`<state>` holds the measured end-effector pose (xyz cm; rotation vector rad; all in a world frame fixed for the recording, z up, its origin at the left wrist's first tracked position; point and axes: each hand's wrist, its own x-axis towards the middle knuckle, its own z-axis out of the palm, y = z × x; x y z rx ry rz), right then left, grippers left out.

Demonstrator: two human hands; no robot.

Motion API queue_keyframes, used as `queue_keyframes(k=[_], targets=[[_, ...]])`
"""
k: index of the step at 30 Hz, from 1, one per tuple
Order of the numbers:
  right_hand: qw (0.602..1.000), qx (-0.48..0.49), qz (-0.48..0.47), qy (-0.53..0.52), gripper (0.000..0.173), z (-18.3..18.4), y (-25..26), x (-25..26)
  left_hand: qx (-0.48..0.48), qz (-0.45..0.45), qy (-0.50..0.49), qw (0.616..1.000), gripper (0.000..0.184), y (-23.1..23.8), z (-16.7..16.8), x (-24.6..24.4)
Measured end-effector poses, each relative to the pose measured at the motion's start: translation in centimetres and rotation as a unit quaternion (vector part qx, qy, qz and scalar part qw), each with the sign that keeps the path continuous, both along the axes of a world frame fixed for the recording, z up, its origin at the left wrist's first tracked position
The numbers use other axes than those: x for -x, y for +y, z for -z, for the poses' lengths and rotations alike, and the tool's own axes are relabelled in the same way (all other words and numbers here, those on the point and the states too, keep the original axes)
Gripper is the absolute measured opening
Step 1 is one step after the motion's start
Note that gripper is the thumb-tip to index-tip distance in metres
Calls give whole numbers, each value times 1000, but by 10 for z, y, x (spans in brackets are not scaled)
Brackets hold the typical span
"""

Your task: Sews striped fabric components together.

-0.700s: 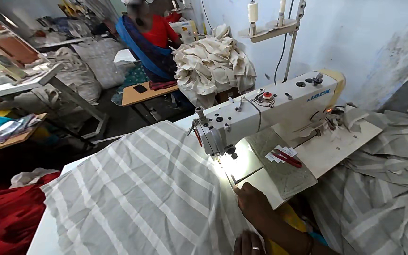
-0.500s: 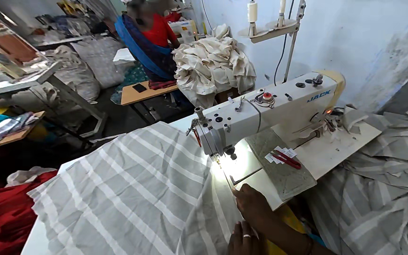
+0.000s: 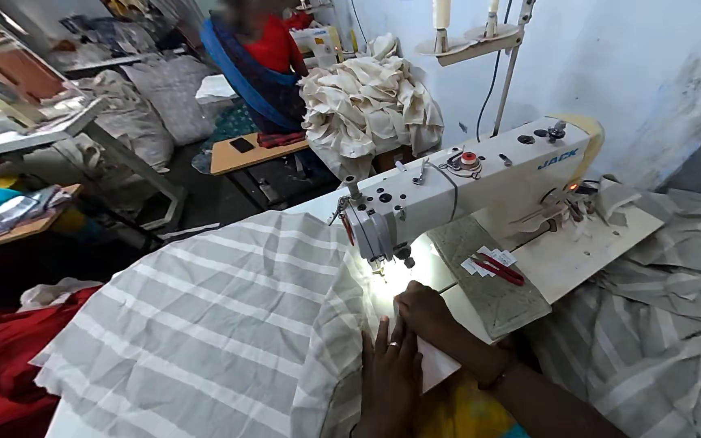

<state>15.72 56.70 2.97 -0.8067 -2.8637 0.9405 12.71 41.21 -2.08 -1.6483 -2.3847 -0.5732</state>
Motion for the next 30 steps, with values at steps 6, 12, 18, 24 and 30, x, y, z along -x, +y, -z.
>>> queue_keyframes(k=[6, 12, 18, 24, 30], targets=[[958, 254, 122, 60, 32, 1, 29, -1, 19, 12, -54, 998, 48, 6, 0, 13], [987, 141, 70, 25, 32, -1, 19, -7, -2, 41, -61, 997, 42, 3, -3, 12], [992, -12, 77, 101, 16, 12, -7, -19, -73, -2, -86, 994, 43, 1, 2, 15], [992, -71, 47, 91, 21, 17, -14, -15, -52, 2, -5, 999, 33, 13, 4, 31], [998, -35, -48, 6, 20, -2, 21, 8, -76, 45, 118, 989, 14, 48, -8, 77]])
